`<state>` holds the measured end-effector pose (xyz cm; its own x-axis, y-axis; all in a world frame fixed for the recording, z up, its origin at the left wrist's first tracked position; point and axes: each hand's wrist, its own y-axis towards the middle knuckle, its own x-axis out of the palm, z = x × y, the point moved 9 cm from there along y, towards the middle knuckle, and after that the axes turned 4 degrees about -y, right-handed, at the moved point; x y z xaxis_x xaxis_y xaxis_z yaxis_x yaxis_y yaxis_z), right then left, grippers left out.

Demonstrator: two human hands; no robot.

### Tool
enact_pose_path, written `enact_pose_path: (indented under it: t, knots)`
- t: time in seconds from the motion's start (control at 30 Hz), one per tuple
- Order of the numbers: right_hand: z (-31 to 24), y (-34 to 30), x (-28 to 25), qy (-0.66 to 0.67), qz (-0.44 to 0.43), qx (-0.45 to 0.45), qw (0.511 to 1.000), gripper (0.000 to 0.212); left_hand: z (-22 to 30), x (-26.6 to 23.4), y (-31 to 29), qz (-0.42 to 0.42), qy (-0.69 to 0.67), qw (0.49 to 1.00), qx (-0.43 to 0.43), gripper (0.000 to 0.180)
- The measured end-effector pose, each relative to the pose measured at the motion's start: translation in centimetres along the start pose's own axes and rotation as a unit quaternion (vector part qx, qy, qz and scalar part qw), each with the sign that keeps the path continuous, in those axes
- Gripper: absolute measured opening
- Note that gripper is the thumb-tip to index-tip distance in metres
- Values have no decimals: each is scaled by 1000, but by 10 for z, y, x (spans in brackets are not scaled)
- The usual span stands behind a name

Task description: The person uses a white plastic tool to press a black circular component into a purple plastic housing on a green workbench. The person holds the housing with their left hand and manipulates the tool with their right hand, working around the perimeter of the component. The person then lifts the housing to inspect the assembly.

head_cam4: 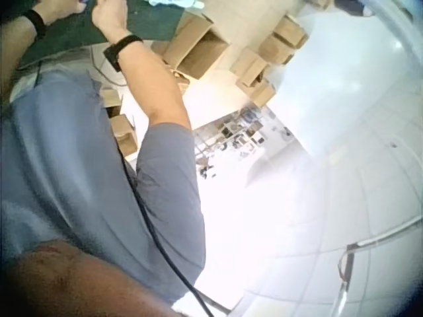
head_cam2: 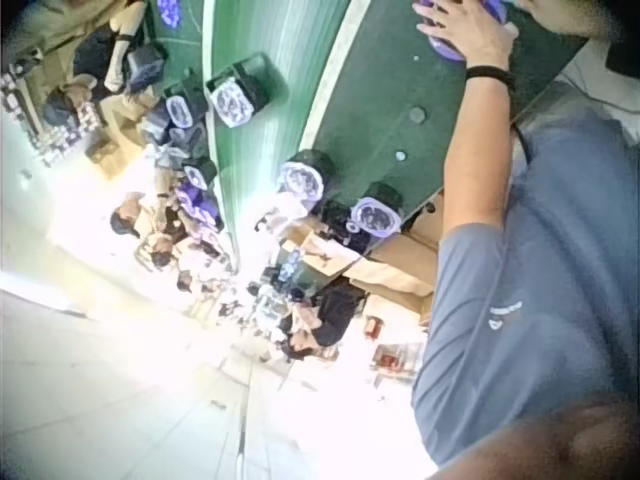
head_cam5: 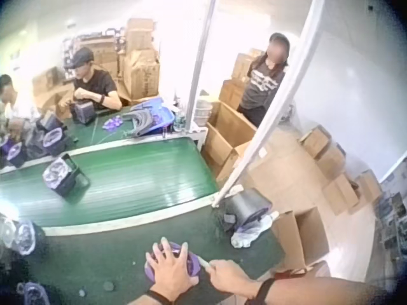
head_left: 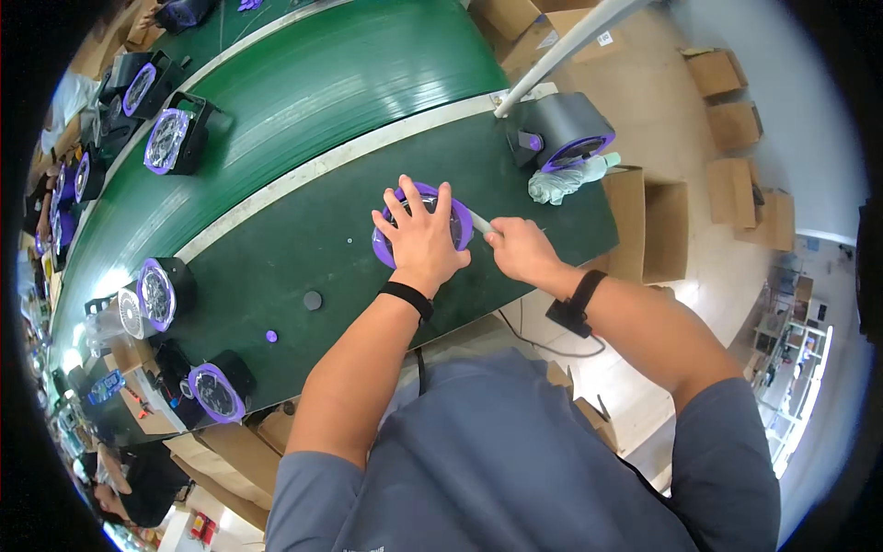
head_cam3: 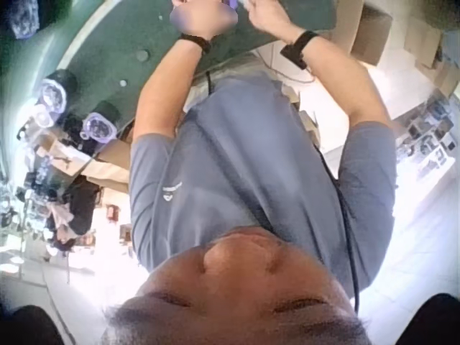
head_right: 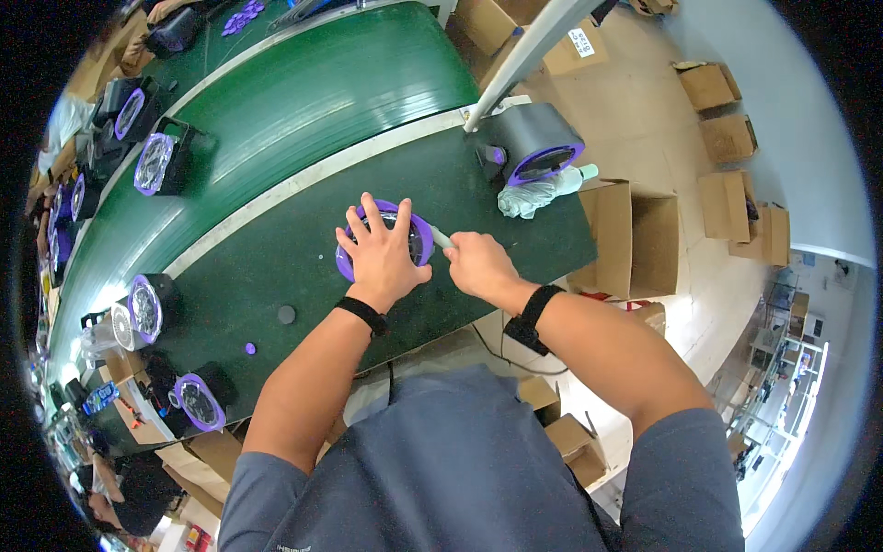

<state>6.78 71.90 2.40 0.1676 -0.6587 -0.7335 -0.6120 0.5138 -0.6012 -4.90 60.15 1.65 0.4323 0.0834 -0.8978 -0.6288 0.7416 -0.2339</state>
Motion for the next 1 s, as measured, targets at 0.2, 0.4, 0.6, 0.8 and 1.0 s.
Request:
enact_pose_path:
  t: [0.2, 0.4, 0.6, 0.8, 1.0]
  knots:
    - [-59, 40, -37, -272, -158, -148, 938, 27, -2, -12, -5, 26, 4, 1000, -3, 127]
    - [-39, 52, -35, -199, -187, -245, 930, 25, -12, -10, -10, -30, 5, 995, -96, 139]
    - [34, 50, 2, 99, -139, -221, 960, 30, -11, -4, -7, -23, 42, 994, -98, 143]
    - [24, 20, -6, 61, -49, -143, 987, 24, -11, -1, -7, -28, 52, 994, -86, 144]
    - [-48, 15, -53, -163, -53, -242, 955, 18, -11, 3, -5, -35, 54, 994, -86, 144]
